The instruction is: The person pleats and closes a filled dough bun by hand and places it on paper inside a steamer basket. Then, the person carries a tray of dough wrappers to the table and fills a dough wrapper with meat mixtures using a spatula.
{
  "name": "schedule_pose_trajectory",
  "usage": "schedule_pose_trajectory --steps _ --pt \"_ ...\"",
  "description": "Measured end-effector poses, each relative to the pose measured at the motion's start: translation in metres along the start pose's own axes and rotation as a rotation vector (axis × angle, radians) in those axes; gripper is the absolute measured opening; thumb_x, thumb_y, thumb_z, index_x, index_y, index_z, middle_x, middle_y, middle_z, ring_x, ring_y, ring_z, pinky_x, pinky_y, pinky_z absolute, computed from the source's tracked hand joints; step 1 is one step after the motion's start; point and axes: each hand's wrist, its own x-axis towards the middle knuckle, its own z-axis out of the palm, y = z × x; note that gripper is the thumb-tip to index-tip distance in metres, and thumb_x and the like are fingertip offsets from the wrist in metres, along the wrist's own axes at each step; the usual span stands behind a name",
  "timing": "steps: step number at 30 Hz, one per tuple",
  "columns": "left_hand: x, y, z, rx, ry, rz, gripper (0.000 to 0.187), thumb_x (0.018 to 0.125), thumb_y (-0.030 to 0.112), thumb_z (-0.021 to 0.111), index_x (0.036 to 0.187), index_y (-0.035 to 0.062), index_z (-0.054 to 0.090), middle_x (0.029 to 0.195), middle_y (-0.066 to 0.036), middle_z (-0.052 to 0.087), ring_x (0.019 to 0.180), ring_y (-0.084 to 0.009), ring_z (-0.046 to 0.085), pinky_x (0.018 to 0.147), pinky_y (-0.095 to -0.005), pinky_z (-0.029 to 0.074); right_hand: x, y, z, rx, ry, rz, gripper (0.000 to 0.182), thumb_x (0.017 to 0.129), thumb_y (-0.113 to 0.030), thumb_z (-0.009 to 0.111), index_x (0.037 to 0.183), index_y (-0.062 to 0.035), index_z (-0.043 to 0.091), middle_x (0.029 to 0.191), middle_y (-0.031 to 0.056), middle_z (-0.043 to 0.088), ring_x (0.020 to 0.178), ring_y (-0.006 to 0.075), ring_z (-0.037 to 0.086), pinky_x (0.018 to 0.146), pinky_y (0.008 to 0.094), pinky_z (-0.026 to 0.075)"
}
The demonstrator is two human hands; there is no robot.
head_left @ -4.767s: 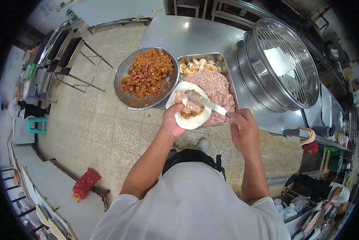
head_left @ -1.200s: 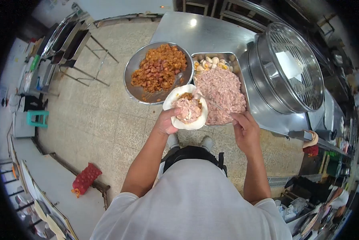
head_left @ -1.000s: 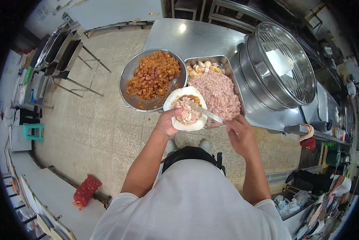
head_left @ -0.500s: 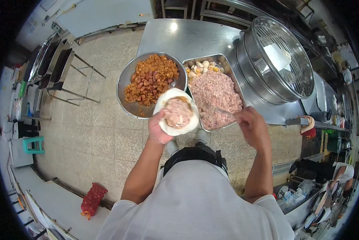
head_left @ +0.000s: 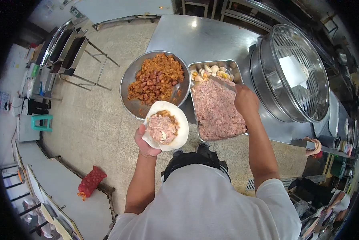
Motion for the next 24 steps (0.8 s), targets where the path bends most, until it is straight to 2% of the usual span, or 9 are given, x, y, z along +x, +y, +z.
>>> schedule_pose_trajectory --steps 4,6,11,14,17,19,24 --pt "-0.002 -0.009 0.004 0.045 0.050 0.007 0.080 0.086 0.041 0.066 0.147 0.0006 0.034 0.147 -0.025 0.041 0.134 -0.0437 0.042 0.110 -0.0615 0.035 0.011 0.002 0.008 -0.037 0.017 -0.072 0.020 0.085 -0.008 0.053 0.100 -0.0051 0.066 0.097 0.0175 0.067 0.087 0.0353 0.069 0.075 0.0448 0.056" --pt "-0.002 -0.011 0.008 0.094 0.044 0.000 0.081 0.083 0.040 0.068 0.146 0.0004 0.036 0.144 -0.022 0.045 0.131 -0.0409 0.046 0.110 -0.0574 0.036 0.014 0.001 0.012 -0.041 0.011 -0.080 0.020 0.085 -0.008 0.053 0.100 -0.0054 0.066 0.097 0.0174 0.067 0.086 0.0349 0.069 0.075 0.0445 0.056" --pt "0.000 -0.013 0.006 0.122 0.092 0.011 0.077 0.084 0.036 0.068 0.144 -0.0001 0.038 0.142 -0.022 0.048 0.130 -0.0388 0.048 0.110 -0.0557 0.037 0.023 -0.004 0.030 -0.029 0.010 -0.111 0.023 0.085 -0.008 0.053 0.103 -0.0064 0.067 0.098 0.0179 0.067 0.087 0.0348 0.069 0.076 0.0445 0.057" --pt "0.003 -0.014 0.003 0.139 0.118 0.027 0.074 0.084 0.034 0.069 0.143 -0.0003 0.040 0.141 -0.021 0.049 0.129 -0.0378 0.049 0.110 -0.0552 0.037 0.026 -0.004 0.041 0.033 -0.010 -0.098 0.026 0.085 -0.009 0.053 0.107 -0.0059 0.068 0.103 0.0183 0.068 0.089 0.0366 0.069 0.077 0.0467 0.056" --pt "0.006 -0.014 0.005 0.125 0.107 0.021 0.073 0.084 0.032 0.070 0.143 -0.0005 0.041 0.140 -0.021 0.050 0.129 -0.0376 0.049 0.110 -0.0547 0.037 0.027 0.005 0.047 0.175 0.026 -0.032 0.028 0.084 -0.012 0.055 0.108 -0.0072 0.069 0.102 0.0193 0.069 0.090 0.0391 0.068 0.079 0.0489 0.054" --pt "0.009 -0.015 0.005 0.106 0.090 0.010 0.073 0.084 0.032 0.070 0.142 -0.0007 0.041 0.140 -0.021 0.050 0.129 -0.0376 0.050 0.110 -0.0544 0.038 0.023 0.009 0.043 0.308 -0.020 0.063 0.025 0.084 -0.015 0.058 0.104 -0.0089 0.071 0.098 0.0199 0.070 0.090 0.0401 0.067 0.080 0.0495 0.053" --pt "0.025 -0.018 -0.004 0.131 0.083 -0.010 0.074 0.081 0.028 0.072 0.142 -0.0016 0.040 0.138 -0.021 0.052 0.127 -0.0366 0.052 0.110 -0.0532 0.039 0.010 0.026 0.029 0.455 0.048 0.028 0.020 0.083 -0.015 0.064 0.101 -0.0093 0.071 0.095 0.0203 0.070 0.090 0.0398 0.067 0.077 0.0465 0.052"
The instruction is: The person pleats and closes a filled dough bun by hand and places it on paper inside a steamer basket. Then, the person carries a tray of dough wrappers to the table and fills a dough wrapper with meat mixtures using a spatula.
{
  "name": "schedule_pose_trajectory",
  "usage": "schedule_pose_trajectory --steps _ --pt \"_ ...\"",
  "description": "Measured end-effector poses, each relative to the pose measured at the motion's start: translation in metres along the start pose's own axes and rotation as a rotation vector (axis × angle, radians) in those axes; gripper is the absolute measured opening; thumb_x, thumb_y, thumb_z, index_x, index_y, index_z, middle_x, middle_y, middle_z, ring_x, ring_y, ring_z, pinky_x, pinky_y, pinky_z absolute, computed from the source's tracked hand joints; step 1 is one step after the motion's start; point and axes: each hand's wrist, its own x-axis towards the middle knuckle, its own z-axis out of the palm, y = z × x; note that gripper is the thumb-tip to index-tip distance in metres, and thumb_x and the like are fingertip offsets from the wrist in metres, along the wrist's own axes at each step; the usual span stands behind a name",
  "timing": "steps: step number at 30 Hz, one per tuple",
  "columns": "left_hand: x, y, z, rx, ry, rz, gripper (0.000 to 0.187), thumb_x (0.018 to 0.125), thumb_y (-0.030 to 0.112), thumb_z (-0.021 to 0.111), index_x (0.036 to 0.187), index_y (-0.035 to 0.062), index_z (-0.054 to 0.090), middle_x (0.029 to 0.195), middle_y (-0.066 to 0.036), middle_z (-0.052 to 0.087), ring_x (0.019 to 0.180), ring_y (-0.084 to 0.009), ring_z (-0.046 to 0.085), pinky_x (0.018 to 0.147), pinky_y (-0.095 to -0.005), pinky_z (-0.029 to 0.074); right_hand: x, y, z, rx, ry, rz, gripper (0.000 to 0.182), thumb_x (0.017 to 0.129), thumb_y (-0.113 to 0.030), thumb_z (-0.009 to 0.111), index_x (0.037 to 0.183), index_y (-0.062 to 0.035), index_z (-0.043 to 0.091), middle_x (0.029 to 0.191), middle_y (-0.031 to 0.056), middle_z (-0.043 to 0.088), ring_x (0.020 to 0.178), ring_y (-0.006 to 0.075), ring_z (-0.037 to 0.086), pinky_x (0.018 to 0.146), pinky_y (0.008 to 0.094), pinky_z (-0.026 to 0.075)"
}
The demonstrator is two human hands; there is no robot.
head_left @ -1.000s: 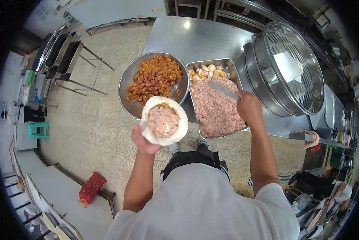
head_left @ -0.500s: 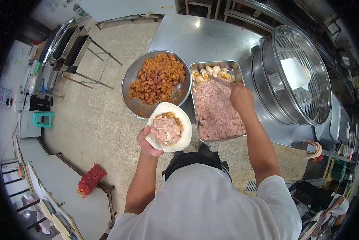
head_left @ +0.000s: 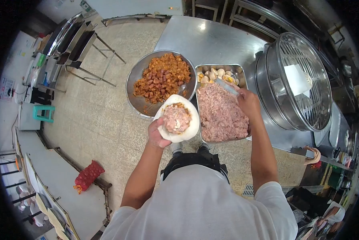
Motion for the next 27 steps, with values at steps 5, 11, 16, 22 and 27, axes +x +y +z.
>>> schedule_pose_trajectory --steps 5,11,16,22,27 --pt "0.030 -0.003 0.004 0.041 0.017 -0.053 0.067 0.084 0.024 0.069 0.139 -0.0011 0.042 0.131 -0.020 0.058 0.118 -0.0337 0.060 0.104 -0.0498 0.047 -0.025 -0.035 -0.058 0.117 -0.016 -0.190 0.019 0.082 -0.009 0.067 0.100 -0.0048 0.070 0.091 0.0171 0.070 0.080 0.0329 0.069 0.070 0.0394 0.052" --pt "0.045 -0.011 0.015 0.010 -0.098 -0.113 0.069 0.085 0.030 0.070 0.141 0.0018 0.042 0.135 -0.018 0.055 0.123 -0.0323 0.056 0.106 -0.0498 0.045 -0.071 -0.100 -0.106 0.353 -0.403 -0.124 0.018 0.084 0.000 0.067 0.102 0.0010 0.066 0.079 0.0119 0.065 0.068 0.0187 0.060 0.063 0.0324 0.047" --pt "0.049 -0.017 0.006 -0.067 -0.165 -0.182 0.068 0.083 0.026 0.075 0.139 0.0046 0.043 0.131 -0.016 0.057 0.121 -0.0327 0.057 0.104 -0.0497 0.047 -0.094 -0.103 -0.090 0.303 -0.476 -0.247 0.015 0.089 0.001 0.060 0.103 0.0016 0.066 0.081 0.0072 0.063 0.068 0.0136 0.055 0.062 0.0285 0.045" --pt "0.040 -0.015 -0.001 0.084 -0.071 -0.268 0.071 0.077 0.020 0.075 0.138 0.0010 0.044 0.128 -0.019 0.059 0.117 -0.0356 0.059 0.104 -0.0530 0.046 -0.121 -0.135 -0.108 0.043 -0.386 -0.220 0.016 0.085 -0.006 0.065 0.099 -0.0002 0.067 0.084 0.0168 0.066 0.075 0.0362 0.064 0.068 0.0419 0.049" --pt "0.028 -0.005 0.013 -0.039 -0.067 -0.222 0.067 0.081 0.019 0.071 0.139 0.0001 0.043 0.131 -0.022 0.057 0.120 -0.0368 0.057 0.106 -0.0532 0.045 -0.156 -0.153 -0.124 -0.176 -0.036 -0.188 0.021 0.081 -0.001 0.066 0.101 -0.0069 0.070 0.078 0.0149 0.062 0.073 0.0353 0.063 0.065 0.0413 0.049"
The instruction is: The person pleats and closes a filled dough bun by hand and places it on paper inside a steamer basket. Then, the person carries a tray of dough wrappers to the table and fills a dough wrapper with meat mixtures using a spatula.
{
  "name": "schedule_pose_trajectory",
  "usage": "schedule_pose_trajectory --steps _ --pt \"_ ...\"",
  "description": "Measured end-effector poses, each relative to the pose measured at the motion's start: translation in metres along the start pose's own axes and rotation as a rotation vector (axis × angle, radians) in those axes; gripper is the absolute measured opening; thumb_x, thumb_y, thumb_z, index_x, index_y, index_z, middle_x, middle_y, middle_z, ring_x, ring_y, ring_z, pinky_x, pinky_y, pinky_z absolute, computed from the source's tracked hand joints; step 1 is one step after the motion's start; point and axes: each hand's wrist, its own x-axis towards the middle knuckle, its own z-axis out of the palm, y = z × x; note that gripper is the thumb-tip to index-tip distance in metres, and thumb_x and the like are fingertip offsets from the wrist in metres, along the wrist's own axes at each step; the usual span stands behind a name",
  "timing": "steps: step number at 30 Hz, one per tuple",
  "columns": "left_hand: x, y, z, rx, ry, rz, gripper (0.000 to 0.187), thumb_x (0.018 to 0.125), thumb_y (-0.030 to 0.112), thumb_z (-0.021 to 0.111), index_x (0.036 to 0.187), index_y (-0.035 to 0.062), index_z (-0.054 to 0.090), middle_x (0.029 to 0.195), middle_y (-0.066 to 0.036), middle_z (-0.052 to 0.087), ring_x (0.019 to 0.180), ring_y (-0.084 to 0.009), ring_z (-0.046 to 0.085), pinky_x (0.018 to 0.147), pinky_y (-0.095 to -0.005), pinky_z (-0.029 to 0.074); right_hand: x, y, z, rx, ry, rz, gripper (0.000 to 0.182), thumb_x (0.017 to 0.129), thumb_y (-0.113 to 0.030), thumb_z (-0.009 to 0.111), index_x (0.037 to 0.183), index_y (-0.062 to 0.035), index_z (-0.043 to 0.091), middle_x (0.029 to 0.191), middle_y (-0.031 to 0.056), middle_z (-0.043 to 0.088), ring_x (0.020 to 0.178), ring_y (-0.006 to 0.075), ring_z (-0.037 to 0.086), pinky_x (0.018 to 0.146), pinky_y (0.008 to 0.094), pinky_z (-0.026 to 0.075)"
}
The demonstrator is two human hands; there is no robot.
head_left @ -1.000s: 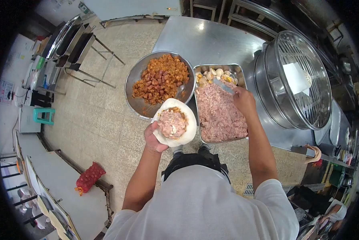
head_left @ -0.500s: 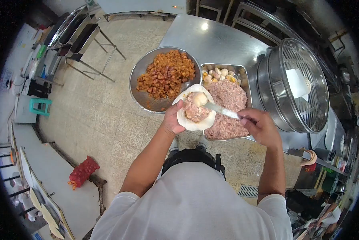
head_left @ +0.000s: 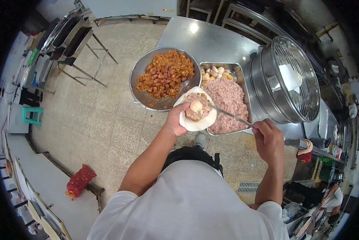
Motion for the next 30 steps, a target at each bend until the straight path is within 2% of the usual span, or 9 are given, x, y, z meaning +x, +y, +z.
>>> schedule_pose_trajectory --steps 1,4,8,14,15,20,24,26,30 --pt "-0.003 0.001 0.001 -0.060 -0.015 -0.005 0.066 0.082 0.018 0.070 0.139 0.0000 0.042 0.132 -0.022 0.056 0.121 -0.0372 0.057 0.106 -0.0533 0.044 -0.005 -0.005 0.007 -0.002 -0.003 0.001 0.021 0.081 -0.001 0.066 0.101 -0.0069 0.070 0.078 0.0149 0.062 0.073 0.0353 0.063 0.065 0.0413 0.049" --pt "-0.015 0.007 0.007 -0.071 -0.085 -0.043 0.062 0.084 0.018 0.067 0.139 0.0009 0.042 0.132 -0.020 0.056 0.121 -0.0356 0.057 0.106 -0.0508 0.044 -0.013 -0.008 0.054 -0.068 0.240 -0.261 0.038 0.075 0.001 0.068 0.111 -0.0110 0.072 0.082 0.0106 0.059 0.075 0.0282 0.060 0.063 0.0389 0.049" --pt "-0.030 0.011 0.005 -0.048 -0.069 -0.058 0.062 0.085 0.019 0.067 0.139 0.0010 0.042 0.134 -0.020 0.055 0.123 -0.0356 0.055 0.108 -0.0506 0.043 -0.020 -0.013 0.094 0.016 0.212 -0.208 0.035 0.075 0.002 0.070 0.108 -0.0085 0.072 0.083 0.0114 0.060 0.074 0.0276 0.061 0.062 0.0360 0.049" --pt "-0.051 0.023 0.004 0.009 -0.027 -0.060 0.061 0.088 0.023 0.066 0.140 0.0017 0.042 0.136 -0.019 0.054 0.125 -0.0363 0.053 0.108 -0.0513 0.041 -0.018 -0.032 0.087 0.010 0.228 -0.232 0.038 0.073 0.004 0.069 0.107 -0.0105 0.073 0.080 0.0096 0.058 0.071 0.0271 0.059 0.061 0.0356 0.048" --pt "-0.055 0.026 0.011 -0.086 -0.029 -0.081 0.060 0.089 0.025 0.064 0.140 0.0020 0.043 0.136 -0.019 0.054 0.125 -0.0366 0.053 0.109 -0.0521 0.040 -0.021 -0.034 0.085 0.009 0.233 -0.231 0.038 0.073 0.004 0.069 0.107 -0.0105 0.073 0.080 0.0096 0.058 0.071 0.0271 0.059 0.061 0.0356 0.048" --pt "-0.062 0.031 0.010 -0.134 0.000 -0.112 0.060 0.091 0.031 0.061 0.141 0.0029 0.043 0.136 -0.019 0.054 0.126 -0.0378 0.052 0.110 -0.0544 0.038 -0.025 -0.033 0.095 -0.022 0.252 -0.378 0.040 0.067 0.000 0.070 0.104 -0.0137 0.073 0.081 0.0077 0.058 0.073 0.0264 0.059 0.060 0.0374 0.047" --pt "-0.066 0.033 0.010 -0.026 -0.040 -0.071 0.061 0.089 0.030 0.062 0.141 0.0028 0.043 0.136 -0.020 0.054 0.127 -0.0381 0.052 0.110 -0.0550 0.038 -0.026 -0.032 0.095 -0.009 0.242 -0.337 0.040 0.068 0.001 0.071 0.105 -0.0133 0.073 0.081 0.0077 0.058 0.072 0.0256 0.059 0.060 0.0366 0.047" --pt "-0.070 0.035 0.011 0.002 -0.046 -0.051 0.063 0.088 0.030 0.063 0.141 0.0027 0.043 0.136 -0.020 0.054 0.127 -0.0382 0.051 0.110 -0.0551 0.038 -0.035 -0.041 0.077 0.106 0.123 -0.190 0.036 0.070 0.002 0.071 0.104 -0.0119 0.073 0.081 0.0083 0.059 0.071 0.0255 0.059 0.060 0.0355 0.047" --pt "-0.070 0.031 0.007 -0.060 -0.102 0.023 0.066 0.086 0.030 0.066 0.141 0.0018 0.042 0.137 -0.020 0.053 0.127 -0.0385 0.051 0.109 -0.0549 0.038 -0.049 -0.044 0.082 0.215 0.186 -0.042 0.030 0.074 0.003 0.071 0.102 -0.0091 0.073 0.082 0.0094 0.059 0.072 0.0262 0.060 0.062 0.0350 0.048"
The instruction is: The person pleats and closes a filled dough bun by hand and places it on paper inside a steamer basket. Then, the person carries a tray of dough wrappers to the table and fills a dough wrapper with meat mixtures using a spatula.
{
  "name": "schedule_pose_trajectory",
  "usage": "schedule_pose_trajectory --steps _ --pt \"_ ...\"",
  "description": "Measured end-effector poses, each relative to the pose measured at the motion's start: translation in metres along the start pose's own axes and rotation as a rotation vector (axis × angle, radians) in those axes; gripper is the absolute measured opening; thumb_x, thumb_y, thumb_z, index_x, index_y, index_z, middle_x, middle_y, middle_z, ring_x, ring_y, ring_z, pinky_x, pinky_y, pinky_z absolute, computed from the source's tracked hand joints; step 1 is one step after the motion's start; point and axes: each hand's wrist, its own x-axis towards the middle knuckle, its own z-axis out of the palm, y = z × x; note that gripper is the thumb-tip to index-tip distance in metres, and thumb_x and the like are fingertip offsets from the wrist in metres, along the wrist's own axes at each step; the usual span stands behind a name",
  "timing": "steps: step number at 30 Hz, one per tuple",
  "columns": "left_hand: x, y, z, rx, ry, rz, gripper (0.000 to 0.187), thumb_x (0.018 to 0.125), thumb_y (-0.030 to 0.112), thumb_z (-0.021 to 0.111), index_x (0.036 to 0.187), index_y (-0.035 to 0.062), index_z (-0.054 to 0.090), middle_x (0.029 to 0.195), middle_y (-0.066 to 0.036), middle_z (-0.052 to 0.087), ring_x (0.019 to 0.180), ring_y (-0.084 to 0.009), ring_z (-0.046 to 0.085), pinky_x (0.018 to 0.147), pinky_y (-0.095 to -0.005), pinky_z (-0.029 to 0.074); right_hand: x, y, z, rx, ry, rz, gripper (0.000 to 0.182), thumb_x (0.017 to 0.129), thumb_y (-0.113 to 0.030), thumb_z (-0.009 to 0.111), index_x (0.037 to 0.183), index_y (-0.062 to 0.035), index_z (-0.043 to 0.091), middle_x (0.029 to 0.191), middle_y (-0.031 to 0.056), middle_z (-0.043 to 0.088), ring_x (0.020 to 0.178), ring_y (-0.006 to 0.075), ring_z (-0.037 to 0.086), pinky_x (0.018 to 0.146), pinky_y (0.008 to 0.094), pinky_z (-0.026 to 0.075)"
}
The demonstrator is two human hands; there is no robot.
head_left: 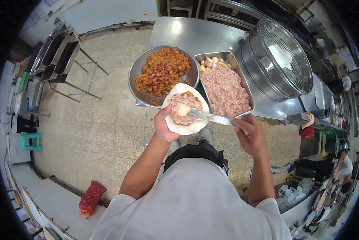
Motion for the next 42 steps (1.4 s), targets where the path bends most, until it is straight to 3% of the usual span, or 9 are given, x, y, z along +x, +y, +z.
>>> schedule_pose_trajectory --steps 9,13,16,27,30,32,33,36,42 --pt "0.005 -0.001 -0.009 0.015 -0.013 0.176 0.066 0.086 0.025 0.066 0.142 0.0004 0.040 0.139 -0.021 0.051 0.128 -0.0387 0.050 0.111 -0.0548 0.036 0.017 0.044 -0.032 -0.044 -0.128 0.118 0.030 0.081 0.001 0.067 0.109 -0.0079 0.070 0.086 0.0139 0.062 0.077 0.0313 0.064 0.067 0.0396 0.050" --pt "0.001 -0.006 -0.022 0.047 0.091 0.267 0.071 0.087 0.026 0.065 0.147 0.0024 0.035 0.146 -0.021 0.044 0.135 -0.0394 0.043 0.114 -0.0567 0.030 0.043 0.130 0.026 -0.367 -0.097 0.175 0.026 0.087 -0.008 0.053 0.106 -0.0084 0.070 0.093 0.0203 0.065 0.084 0.0380 0.068 0.072 0.0485 0.053" --pt "-0.010 -0.019 -0.023 0.041 0.009 0.219 0.075 0.082 0.020 0.068 0.147 0.0022 0.035 0.147 -0.021 0.043 0.135 -0.0398 0.041 0.114 -0.0581 0.030 0.064 0.138 0.057 -0.462 -0.193 0.192 0.028 0.084 -0.007 0.051 0.106 -0.0089 0.069 0.093 0.0198 0.065 0.084 0.0399 0.067 0.073 0.0490 0.054" --pt "-0.029 -0.064 -0.006 0.108 0.133 0.354 0.080 0.080 0.026 0.071 0.146 0.0013 0.035 0.144 -0.022 0.045 0.133 -0.0405 0.044 0.112 -0.0581 0.034 0.055 0.162 0.072 -0.152 -0.226 0.054 0.026 0.081 -0.005 0.055 0.103 -0.0064 0.069 0.091 0.0204 0.068 0.084 0.0405 0.066 0.075 0.0482 0.053" --pt "-0.024 -0.070 -0.013 0.106 0.158 0.343 0.080 0.080 0.028 0.072 0.145 0.0009 0.036 0.144 -0.023 0.046 0.132 -0.0407 0.045 0.111 -0.0581 0.035 0.051 0.175 0.068 0.005 -0.125 0.057 0.028 0.082 -0.005 0.058 0.106 -0.0059 0.070 0.092 0.0198 0.069 0.081 0.0374 0.067 0.074 0.0445 0.053" --pt "-0.017 -0.071 -0.020 0.128 0.150 0.310 0.078 0.080 0.027 0.072 0.144 0.0003 0.037 0.141 -0.023 0.048 0.129 -0.0407 0.049 0.111 -0.0572 0.036 0.051 0.175 0.060 0.186 -0.164 0.249 0.027 0.085 -0.004 0.060 0.109 -0.0047 0.070 0.087 0.0156 0.070 0.072 0.0270 0.067 0.069 0.0365 0.052" --pt "-0.013 -0.070 -0.021 0.129 0.150 0.313 0.078 0.080 0.027 0.072 0.144 0.0003 0.037 0.141 -0.023 0.048 0.129 -0.0407 0.049 0.111 -0.0572 0.036 0.049 0.176 0.056 0.187 -0.165 0.246 0.027 0.085 -0.004 0.060 0.109 -0.0047 0.070 0.087 0.0156 0.070 0.072 0.0270 0.067 0.069 0.0365 0.052" --pt "-0.002 -0.066 -0.024 0.127 0.155 0.236 0.076 0.078 0.021 0.072 0.141 -0.0023 0.038 0.136 -0.024 0.052 0.124 -0.0397 0.054 0.108 -0.0551 0.041 0.047 0.171 0.035 0.390 -0.133 0.364 0.022 0.090 -0.003 0.060 0.110 -0.0010 0.069 0.078 0.0095 0.067 0.066 0.0134 0.056 0.063 0.0278 0.046" --pt "0.022 -0.049 -0.018 0.217 0.077 0.103 0.073 0.075 0.012 0.072 0.140 -0.0016 0.040 0.133 -0.022 0.056 0.121 -0.0365 0.058 0.105 -0.0517 0.046 0.044 0.100 -0.036 0.238 -0.047 0.033 0.022 0.086 0.000 0.064 0.107 -0.0022 0.070 0.086 0.0129 0.067 0.074 0.0205 0.063 0.068 0.0308 0.049"
